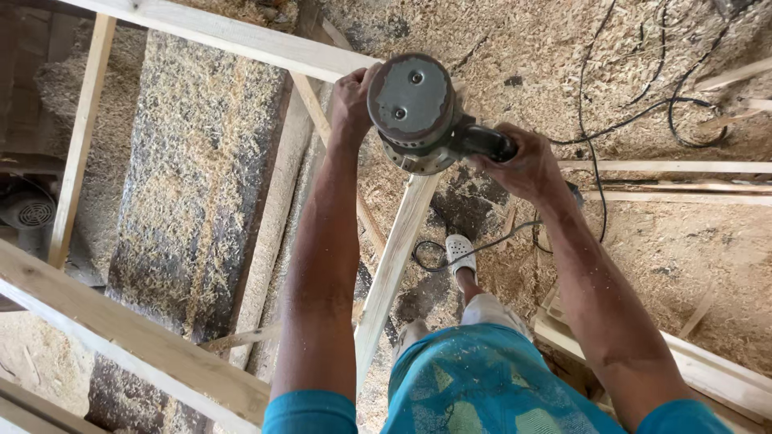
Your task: The person uses an electric planer on a piece of wood, then uses a router to shape the edges of the wooden frame.
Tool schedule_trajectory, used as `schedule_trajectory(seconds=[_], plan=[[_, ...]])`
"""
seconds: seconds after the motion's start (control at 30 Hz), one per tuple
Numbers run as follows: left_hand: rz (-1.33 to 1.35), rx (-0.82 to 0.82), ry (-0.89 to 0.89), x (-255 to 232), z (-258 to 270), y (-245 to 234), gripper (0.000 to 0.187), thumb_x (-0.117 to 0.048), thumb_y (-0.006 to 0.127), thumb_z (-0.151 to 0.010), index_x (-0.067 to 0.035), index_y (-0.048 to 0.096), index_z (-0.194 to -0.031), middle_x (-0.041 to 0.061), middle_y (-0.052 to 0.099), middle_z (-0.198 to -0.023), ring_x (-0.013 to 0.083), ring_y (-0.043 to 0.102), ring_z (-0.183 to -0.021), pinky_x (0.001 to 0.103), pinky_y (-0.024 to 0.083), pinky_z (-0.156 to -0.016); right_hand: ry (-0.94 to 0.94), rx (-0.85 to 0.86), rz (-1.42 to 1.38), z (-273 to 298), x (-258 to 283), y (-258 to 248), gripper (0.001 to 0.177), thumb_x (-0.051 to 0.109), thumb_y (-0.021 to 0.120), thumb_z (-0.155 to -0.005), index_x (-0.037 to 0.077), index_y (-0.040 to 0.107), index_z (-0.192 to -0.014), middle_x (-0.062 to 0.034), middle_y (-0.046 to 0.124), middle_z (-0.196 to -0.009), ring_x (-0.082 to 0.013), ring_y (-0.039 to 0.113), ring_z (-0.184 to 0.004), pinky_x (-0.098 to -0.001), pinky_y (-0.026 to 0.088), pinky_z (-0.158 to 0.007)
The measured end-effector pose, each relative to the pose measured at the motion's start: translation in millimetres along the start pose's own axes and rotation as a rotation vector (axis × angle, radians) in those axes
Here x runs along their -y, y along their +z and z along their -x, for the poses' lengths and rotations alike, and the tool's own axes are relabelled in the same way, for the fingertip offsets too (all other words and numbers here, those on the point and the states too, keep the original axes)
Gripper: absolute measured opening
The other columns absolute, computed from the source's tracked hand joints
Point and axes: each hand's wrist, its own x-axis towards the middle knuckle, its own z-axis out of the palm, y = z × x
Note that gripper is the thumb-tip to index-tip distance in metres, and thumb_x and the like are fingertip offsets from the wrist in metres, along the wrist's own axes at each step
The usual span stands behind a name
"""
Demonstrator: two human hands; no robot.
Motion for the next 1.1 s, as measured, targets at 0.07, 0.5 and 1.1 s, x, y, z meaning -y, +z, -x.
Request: schedule_trajectory(seconds=[0.07,0.5,1.1], plan=[[0.066,-0.009,0.030,8.1,4.1,0.9,0.043,-0.046,0.060,-0.098,-0.008,0.080,-0.098,0.005,0.078,-0.073,0.0076,0.068,-0.051,0.026,0.053,-0.040,0.084,0.007,0.013,9.4,6.3,4.3,0.028,0.025,0.081,-0.090,0.011,0.071,-0.112,-0.0095,0.078,-0.100,-0.0165,0.076,-0.077,-0.0310,0.067,-0.069],[0.194,0.172,0.204,27.1,68.0,-31.3,0.044,-0.038,0.051,-0.106,-0.003,0.078,-0.105,0.013,0.078,-0.078,0.0112,0.073,-0.057,0.027,0.057,-0.041,0.132,-0.039,0.004,78.5,30.4,54.9,0.033,0.027,0.082,-0.087,0.012,0.070,-0.113,-0.0100,0.078,-0.102,-0.0176,0.077,-0.082,-0.0339,0.067,-0.073],[-0.258,-0.032,0.625,100.5,133.2,-51.4,0.036,-0.031,0.053,-0.113,-0.004,0.076,-0.108,0.012,0.078,-0.088,0.0100,0.070,-0.060,0.022,0.053,-0.043,0.135,-0.080,-0.049,178.0,63.5,117.7,0.043,0.037,0.085,-0.081,0.012,0.070,-0.112,-0.0057,0.077,-0.095,-0.0119,0.072,-0.074,-0.0308,0.065,-0.063]])
